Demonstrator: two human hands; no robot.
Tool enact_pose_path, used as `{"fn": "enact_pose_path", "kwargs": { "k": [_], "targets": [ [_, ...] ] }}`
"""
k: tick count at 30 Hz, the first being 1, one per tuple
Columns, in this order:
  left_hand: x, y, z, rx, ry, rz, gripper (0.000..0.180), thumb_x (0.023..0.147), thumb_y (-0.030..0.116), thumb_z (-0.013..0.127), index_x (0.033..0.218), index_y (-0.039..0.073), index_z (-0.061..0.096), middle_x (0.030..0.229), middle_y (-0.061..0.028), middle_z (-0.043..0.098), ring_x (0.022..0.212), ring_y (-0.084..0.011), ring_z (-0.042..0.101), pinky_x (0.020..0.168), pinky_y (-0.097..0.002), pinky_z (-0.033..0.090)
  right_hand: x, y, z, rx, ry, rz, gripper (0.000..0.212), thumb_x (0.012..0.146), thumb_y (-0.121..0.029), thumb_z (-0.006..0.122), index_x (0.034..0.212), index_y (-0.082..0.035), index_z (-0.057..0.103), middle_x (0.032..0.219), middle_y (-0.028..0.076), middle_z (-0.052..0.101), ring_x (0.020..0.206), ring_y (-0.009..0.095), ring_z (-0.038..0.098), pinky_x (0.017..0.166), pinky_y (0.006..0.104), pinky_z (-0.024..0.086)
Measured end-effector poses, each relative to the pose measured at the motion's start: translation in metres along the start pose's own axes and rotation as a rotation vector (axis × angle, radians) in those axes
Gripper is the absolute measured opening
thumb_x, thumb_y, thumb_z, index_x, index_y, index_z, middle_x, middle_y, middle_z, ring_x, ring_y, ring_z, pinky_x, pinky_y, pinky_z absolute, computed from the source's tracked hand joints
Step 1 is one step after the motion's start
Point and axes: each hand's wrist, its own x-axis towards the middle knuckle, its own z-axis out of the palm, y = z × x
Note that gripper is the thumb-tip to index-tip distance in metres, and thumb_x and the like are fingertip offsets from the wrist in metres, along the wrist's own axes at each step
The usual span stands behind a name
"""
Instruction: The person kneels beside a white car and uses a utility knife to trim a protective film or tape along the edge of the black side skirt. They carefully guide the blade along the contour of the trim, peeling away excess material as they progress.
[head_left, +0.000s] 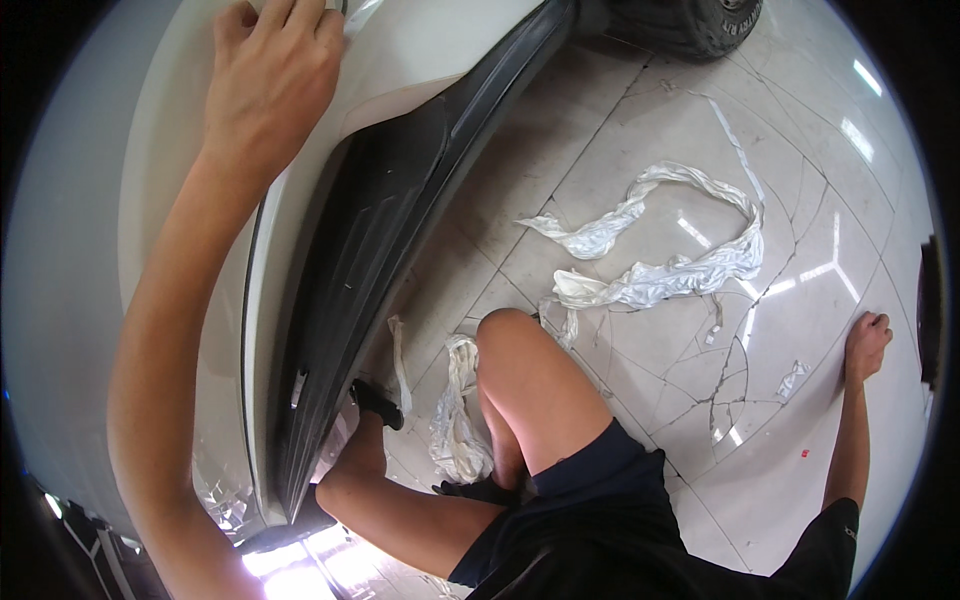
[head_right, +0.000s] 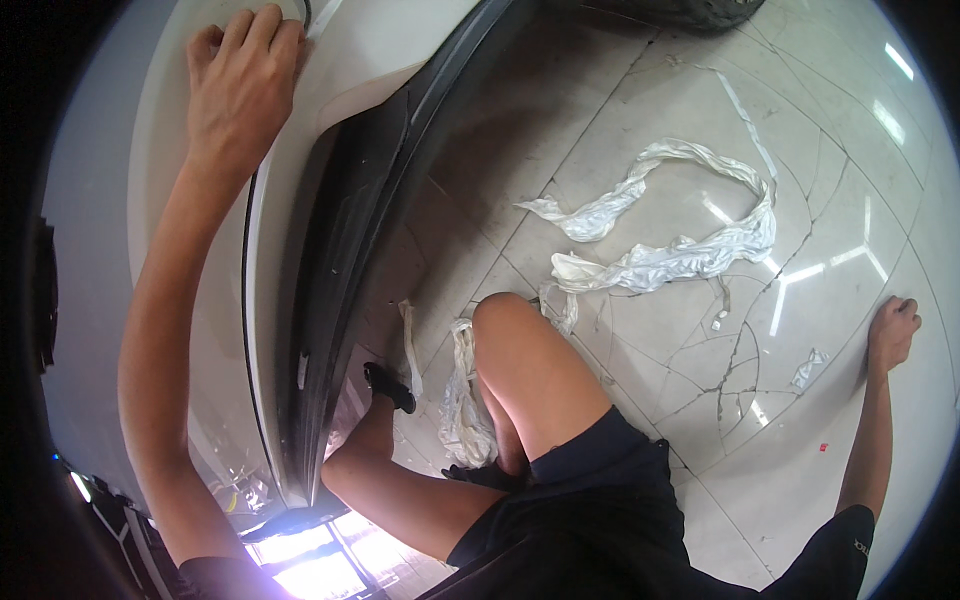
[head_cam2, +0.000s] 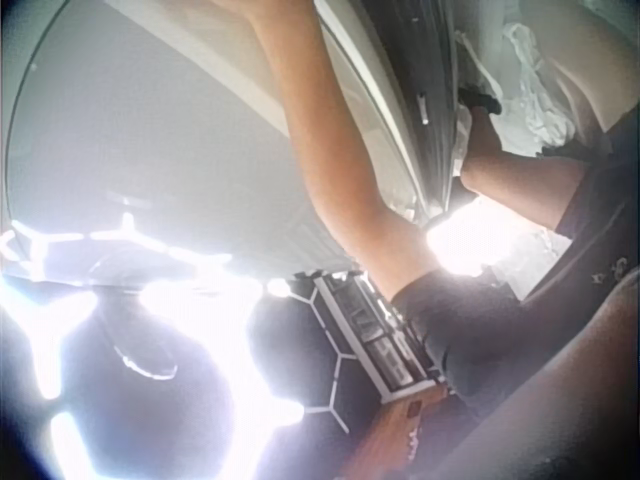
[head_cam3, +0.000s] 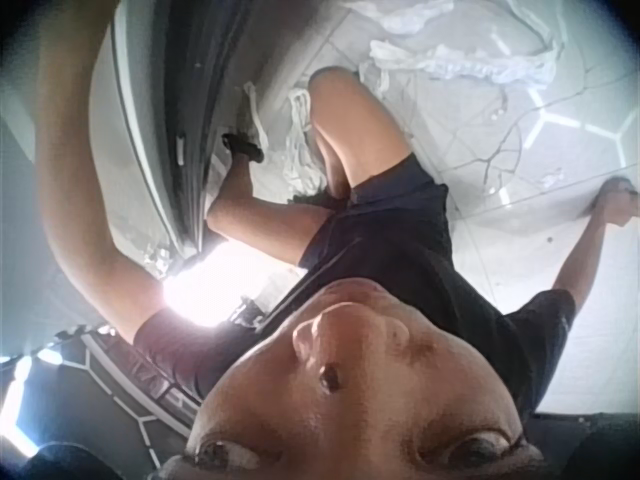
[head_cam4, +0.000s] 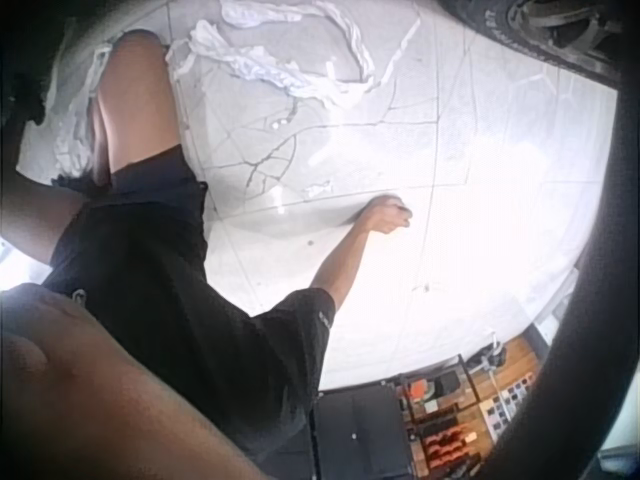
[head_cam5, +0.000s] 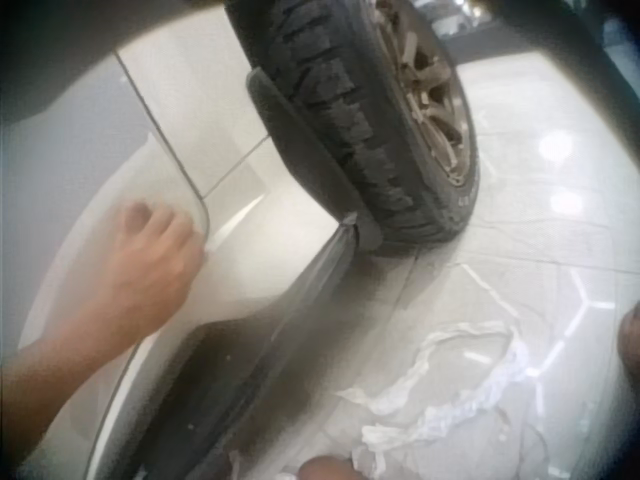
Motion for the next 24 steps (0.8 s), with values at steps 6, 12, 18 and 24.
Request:
{"fn": "enact_pose_path", "kwargs": {
  "k": [6,12,18,24],
  "targets": [
    [-0.004,0.004,0.001,0.034,-0.002,0.009,0.013,0.092,0.012,0.059,0.096,0.003,0.067,0.102,-0.0152,0.060,0.105,-0.0299,0.054,0.101,-0.0517,0.036,0.000,-0.002,0.001,-0.001,-0.043,0.006,0.048,0.100,-0.045,0.037,0.130,-0.014,0.058,0.130,0.020,0.059,0.110,0.047,0.064,0.092,0.0562,0.052],
    [-0.008,-0.002,0.008,0.049,0.049,0.080,0.012,0.089,0.010,0.059,0.095,0.004,0.067,0.104,-0.0158,0.060,0.107,-0.0311,0.054,0.100,-0.0499,0.037,0.002,-0.001,0.003,-0.012,-0.025,0.019,0.048,0.100,-0.045,0.037,0.132,-0.015,0.058,0.131,0.019,0.059,0.110,0.046,0.065,0.093,0.0545,0.051],
    [-0.005,-0.002,0.011,0.046,0.042,0.092,0.012,0.088,0.010,0.059,0.095,0.004,0.067,0.106,-0.0161,0.061,0.108,-0.0311,0.054,0.099,-0.0489,0.039,0.002,0.000,-0.001,-0.024,-0.045,0.028,0.050,0.099,-0.046,0.037,0.132,-0.015,0.058,0.131,0.019,0.059,0.111,0.045,0.064,0.093,0.0546,0.051],
    [-0.010,-0.005,0.005,0.072,-0.023,0.104,0.014,0.090,0.011,0.059,0.099,0.004,0.067,0.110,-0.0162,0.061,0.110,-0.0307,0.054,0.101,-0.0481,0.039,0.004,0.000,0.003,-0.039,-0.061,0.016,0.050,0.099,-0.045,0.036,0.134,-0.015,0.057,0.132,0.019,0.058,0.110,0.045,0.065,0.093,0.0549,0.051]
  ]
}}
